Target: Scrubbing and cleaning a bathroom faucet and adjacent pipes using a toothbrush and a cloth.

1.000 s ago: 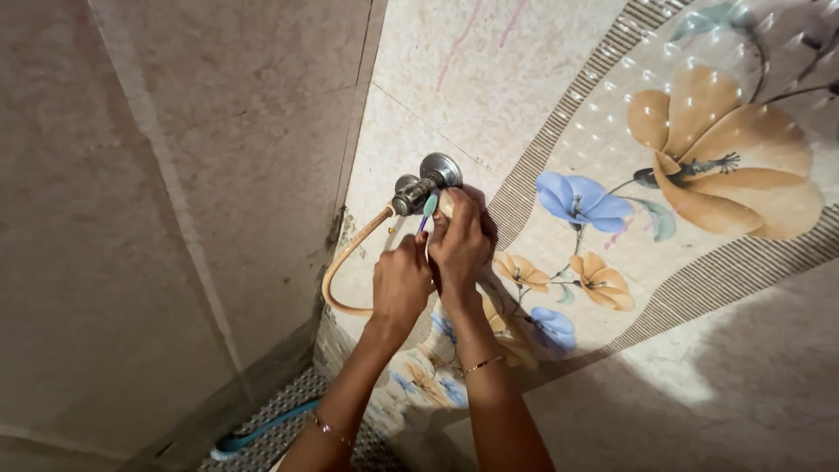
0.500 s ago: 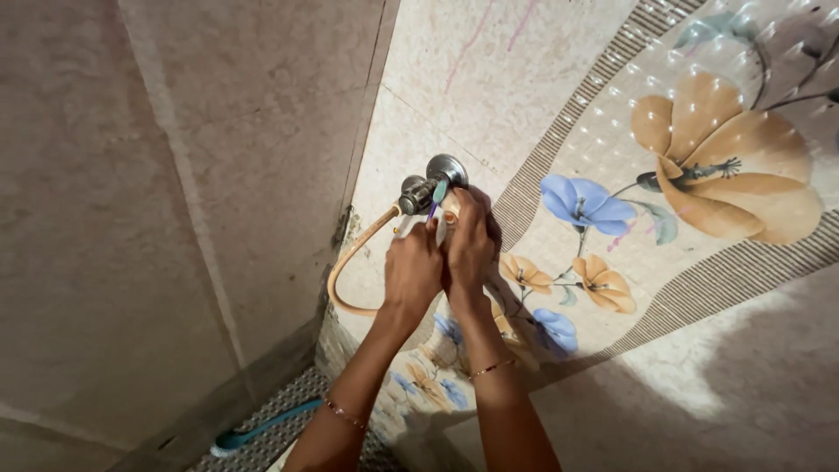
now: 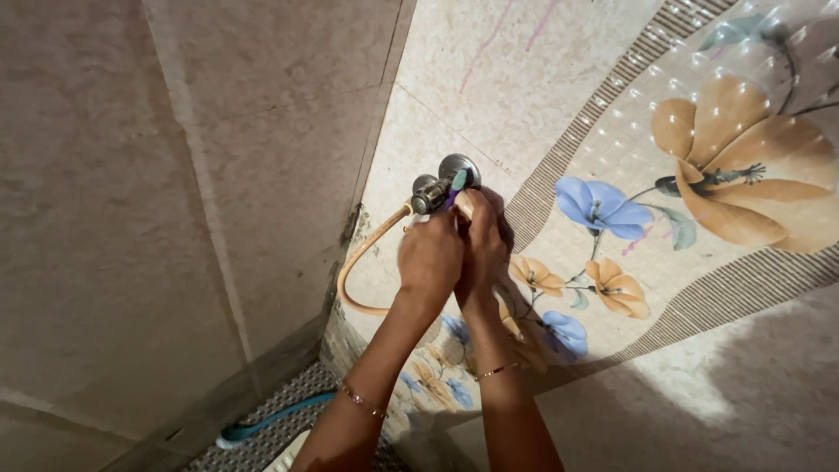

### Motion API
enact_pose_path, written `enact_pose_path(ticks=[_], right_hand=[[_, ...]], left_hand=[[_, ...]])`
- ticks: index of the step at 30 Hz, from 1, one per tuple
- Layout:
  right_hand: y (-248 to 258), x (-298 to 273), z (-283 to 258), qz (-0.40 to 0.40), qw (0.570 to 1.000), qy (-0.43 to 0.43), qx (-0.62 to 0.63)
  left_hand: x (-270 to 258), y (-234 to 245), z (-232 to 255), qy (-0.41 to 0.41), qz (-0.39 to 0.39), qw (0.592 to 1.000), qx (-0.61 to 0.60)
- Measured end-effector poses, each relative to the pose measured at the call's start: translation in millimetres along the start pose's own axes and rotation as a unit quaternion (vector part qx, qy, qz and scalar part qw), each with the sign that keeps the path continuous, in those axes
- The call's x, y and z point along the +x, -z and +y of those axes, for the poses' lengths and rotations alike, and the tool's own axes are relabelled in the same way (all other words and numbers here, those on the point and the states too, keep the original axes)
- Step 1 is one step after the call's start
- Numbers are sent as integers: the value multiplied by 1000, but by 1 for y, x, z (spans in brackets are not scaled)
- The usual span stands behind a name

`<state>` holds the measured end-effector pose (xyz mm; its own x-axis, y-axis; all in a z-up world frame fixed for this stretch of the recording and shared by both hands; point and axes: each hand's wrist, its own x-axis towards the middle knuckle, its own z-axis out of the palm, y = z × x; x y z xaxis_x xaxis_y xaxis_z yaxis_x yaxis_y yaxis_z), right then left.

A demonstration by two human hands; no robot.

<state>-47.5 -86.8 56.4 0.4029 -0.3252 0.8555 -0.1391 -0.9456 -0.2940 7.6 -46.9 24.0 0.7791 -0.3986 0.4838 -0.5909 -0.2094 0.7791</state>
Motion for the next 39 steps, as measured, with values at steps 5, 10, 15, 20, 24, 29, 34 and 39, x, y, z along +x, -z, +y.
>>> enact_pose_path(ticks=[5, 10, 15, 20, 24, 29, 34, 39], right_hand=[[-7, -5, 13, 33, 998, 37, -25], [-5, 0, 4, 57, 998, 21, -13], [-6, -2, 13, 45, 996, 51, -50], [-4, 0, 9, 19, 998, 22, -47], [-4, 1, 10, 26, 997, 53, -41], [-7, 4, 7, 42, 997, 57, -24], [-13, 0, 15, 54, 995, 76, -29], [-12, 1, 12, 38, 997, 61, -33]], left_hand=[[-6, 23, 10, 9, -22, 980, 197], [39, 99, 38, -92, -149, 944, 279], [89, 112, 14, -265, -166, 914, 260], [108, 103, -1, -88, -300, 939, 143], [111, 86, -27, -75, -309, 948, 25], [86, 78, -54, -12, -278, 952, -129], [78, 78, -54, -15, -259, 964, -54], [93, 64, -49, 25, -278, 947, -156]])
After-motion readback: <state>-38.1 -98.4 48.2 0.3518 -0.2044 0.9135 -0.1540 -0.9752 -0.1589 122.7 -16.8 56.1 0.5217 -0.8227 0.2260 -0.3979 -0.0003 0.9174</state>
